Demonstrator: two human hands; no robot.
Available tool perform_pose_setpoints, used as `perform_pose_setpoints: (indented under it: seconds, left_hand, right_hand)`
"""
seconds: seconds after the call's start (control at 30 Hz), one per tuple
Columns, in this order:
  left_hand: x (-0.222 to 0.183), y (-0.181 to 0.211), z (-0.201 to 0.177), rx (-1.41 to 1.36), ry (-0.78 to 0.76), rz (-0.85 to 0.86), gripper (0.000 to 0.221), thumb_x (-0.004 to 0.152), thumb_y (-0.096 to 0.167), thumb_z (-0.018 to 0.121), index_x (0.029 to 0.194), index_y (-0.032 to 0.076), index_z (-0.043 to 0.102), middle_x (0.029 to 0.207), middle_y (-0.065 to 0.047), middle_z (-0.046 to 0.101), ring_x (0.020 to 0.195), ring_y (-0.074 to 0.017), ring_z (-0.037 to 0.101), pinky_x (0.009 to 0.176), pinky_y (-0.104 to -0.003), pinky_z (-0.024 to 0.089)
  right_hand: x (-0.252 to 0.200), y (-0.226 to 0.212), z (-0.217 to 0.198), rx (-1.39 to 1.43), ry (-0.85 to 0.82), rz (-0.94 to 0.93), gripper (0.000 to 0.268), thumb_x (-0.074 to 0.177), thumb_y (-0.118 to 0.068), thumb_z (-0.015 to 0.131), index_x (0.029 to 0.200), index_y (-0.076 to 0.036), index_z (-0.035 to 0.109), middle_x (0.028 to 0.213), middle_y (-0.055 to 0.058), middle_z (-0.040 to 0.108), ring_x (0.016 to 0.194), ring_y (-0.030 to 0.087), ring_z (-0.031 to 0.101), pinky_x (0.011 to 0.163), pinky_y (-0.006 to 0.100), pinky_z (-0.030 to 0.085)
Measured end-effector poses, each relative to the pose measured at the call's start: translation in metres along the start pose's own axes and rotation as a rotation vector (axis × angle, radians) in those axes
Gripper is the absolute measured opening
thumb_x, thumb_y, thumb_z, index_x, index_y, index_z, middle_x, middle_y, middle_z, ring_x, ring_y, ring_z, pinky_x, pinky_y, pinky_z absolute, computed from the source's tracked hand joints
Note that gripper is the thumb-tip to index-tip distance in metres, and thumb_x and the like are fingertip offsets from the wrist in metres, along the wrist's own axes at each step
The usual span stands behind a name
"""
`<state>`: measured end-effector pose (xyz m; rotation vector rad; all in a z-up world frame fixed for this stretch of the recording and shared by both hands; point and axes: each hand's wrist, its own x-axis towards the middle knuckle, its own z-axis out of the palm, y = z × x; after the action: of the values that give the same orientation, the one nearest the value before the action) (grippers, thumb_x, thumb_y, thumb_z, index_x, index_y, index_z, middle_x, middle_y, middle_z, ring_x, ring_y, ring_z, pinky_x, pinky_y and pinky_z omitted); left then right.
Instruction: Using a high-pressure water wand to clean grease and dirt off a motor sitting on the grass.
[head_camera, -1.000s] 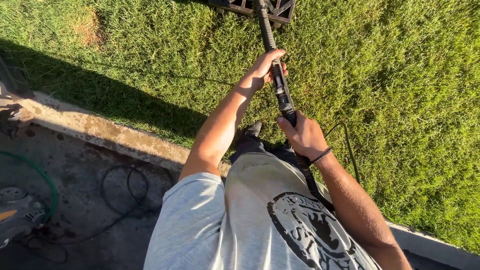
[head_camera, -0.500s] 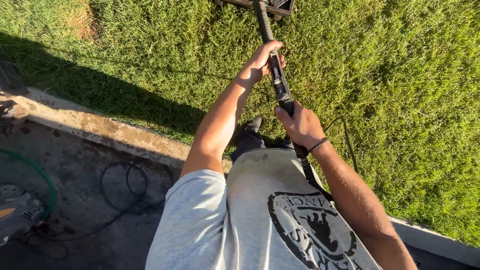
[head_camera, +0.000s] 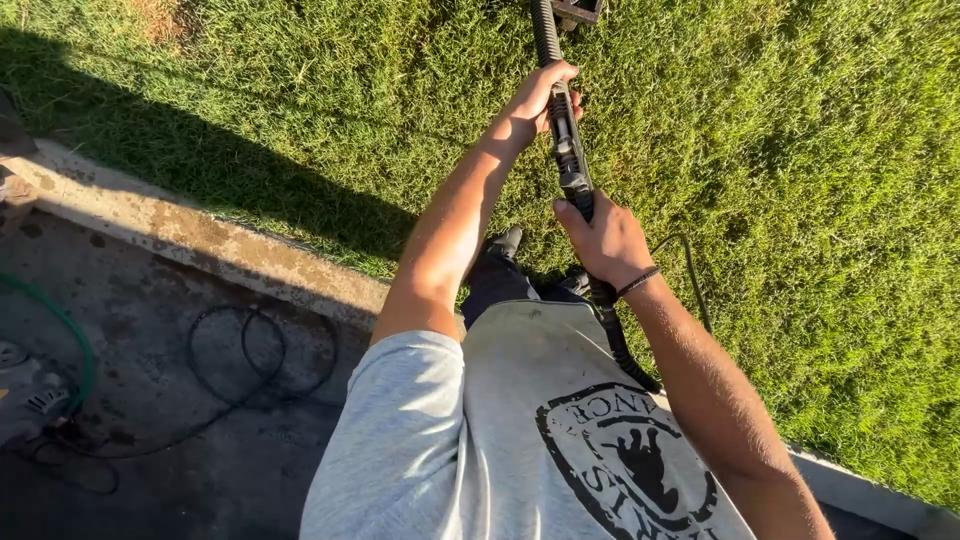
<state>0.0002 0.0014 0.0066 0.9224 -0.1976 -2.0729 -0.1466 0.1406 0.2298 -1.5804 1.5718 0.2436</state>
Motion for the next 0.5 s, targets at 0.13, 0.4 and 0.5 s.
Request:
perform_pose_setpoints:
  seconds: [0.13,0.4,0.5]
  left_hand:
    - [0.021,-0.018,-0.011,0.039,-0.091,0.020,0.024,0.093,0.023,0.055,0.102,0.005,0.043,0.076,-0.012,0.064,0.061,-0.0264,0.065,0.057,-0.040,0.060]
    - [0.000,-0.062,0.008,0.052,-0.004,0.060,0.039,0.089,0.028,0.067,0.108,0.001,0.046,0.078,-0.014,0.067,0.064,-0.0289,0.070,0.056,-0.041,0.061]
    - [0.007,-0.065,-0.004,0.144,0.023,0.034,0.052,0.090,0.037,0.071,0.117,-0.001,0.047,0.084,-0.017,0.069,0.072,-0.0308,0.074,0.059,-0.040,0.061]
  right_hand:
    - [0.002,0.024,0.004,0.030,0.004,-0.060,0.046,0.100,-0.054,0.045,0.096,-0.009,0.053,0.073,0.006,0.063,0.056,0.021,0.057,0.050,0.036,0.047]
    - [-0.027,0.062,0.010,0.048,0.024,-0.066,0.044,0.103,-0.049,0.051,0.093,-0.006,0.057,0.070,0.010,0.063,0.060,0.024,0.061,0.057,0.036,0.050]
    - [-0.027,0.066,0.011,0.065,0.083,-0.060,0.051,0.102,-0.052,0.056,0.092,-0.002,0.060,0.068,0.019,0.065,0.070,0.037,0.069,0.069,0.044,0.054]
